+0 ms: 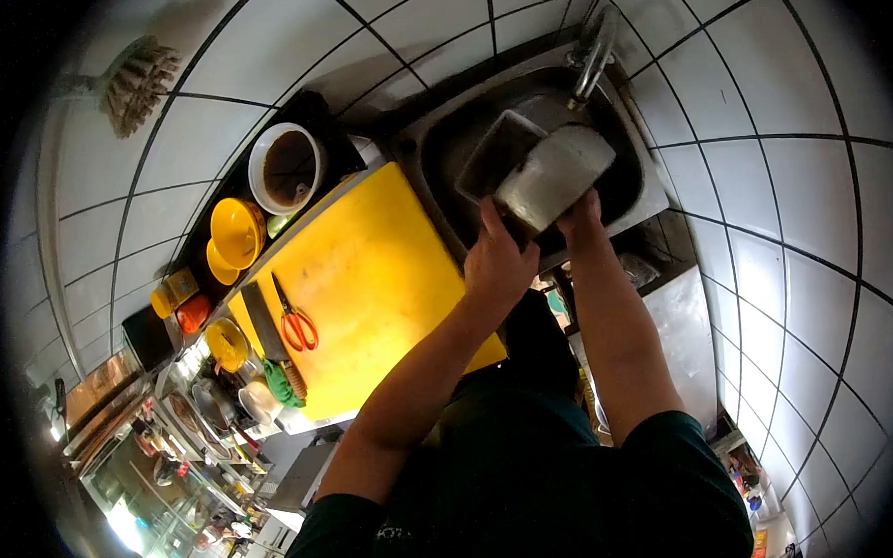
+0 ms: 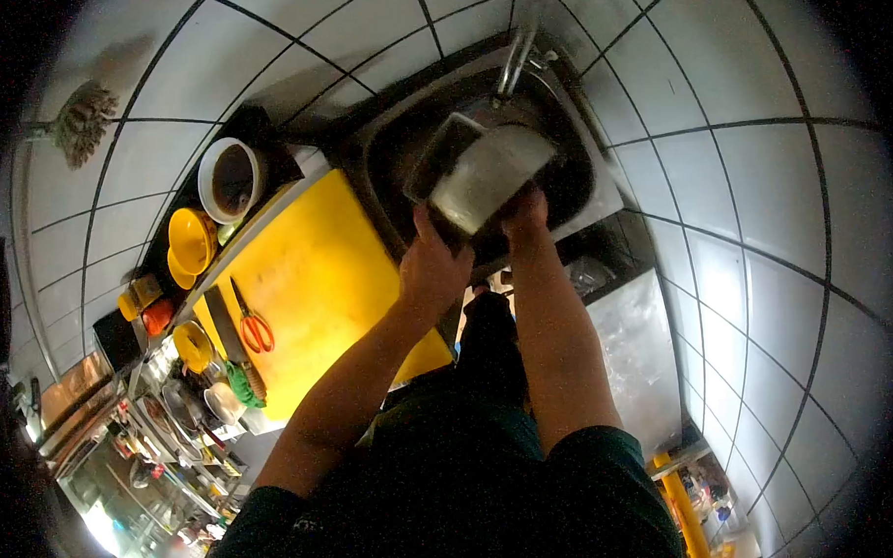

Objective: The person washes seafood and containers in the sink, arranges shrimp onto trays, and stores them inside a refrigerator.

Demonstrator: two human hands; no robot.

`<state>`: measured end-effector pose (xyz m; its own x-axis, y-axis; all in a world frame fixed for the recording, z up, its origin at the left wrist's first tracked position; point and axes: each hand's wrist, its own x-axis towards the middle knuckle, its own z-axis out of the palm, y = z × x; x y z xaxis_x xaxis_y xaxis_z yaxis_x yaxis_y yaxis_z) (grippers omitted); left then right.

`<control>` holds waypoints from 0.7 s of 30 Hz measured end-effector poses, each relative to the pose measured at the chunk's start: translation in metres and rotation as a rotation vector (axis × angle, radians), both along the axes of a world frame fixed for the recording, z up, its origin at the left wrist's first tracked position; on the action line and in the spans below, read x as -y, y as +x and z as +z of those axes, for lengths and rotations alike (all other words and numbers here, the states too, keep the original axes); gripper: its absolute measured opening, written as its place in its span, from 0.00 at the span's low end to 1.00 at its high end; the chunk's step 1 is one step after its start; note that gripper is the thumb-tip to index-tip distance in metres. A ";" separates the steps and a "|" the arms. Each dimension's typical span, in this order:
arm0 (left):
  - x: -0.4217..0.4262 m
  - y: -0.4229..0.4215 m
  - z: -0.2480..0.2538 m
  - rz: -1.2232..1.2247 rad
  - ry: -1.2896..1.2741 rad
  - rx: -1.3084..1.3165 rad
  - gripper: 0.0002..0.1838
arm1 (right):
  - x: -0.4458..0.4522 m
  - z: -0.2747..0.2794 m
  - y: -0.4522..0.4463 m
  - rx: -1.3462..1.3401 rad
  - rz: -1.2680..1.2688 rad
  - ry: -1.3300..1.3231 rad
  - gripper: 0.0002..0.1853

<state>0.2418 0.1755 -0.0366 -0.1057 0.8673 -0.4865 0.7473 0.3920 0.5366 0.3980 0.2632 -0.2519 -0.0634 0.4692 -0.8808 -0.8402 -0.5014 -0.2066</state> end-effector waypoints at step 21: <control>0.087 -0.117 0.060 -0.453 0.787 -0.380 0.42 | 0.026 0.187 -0.011 1.874 2.339 0.545 0.35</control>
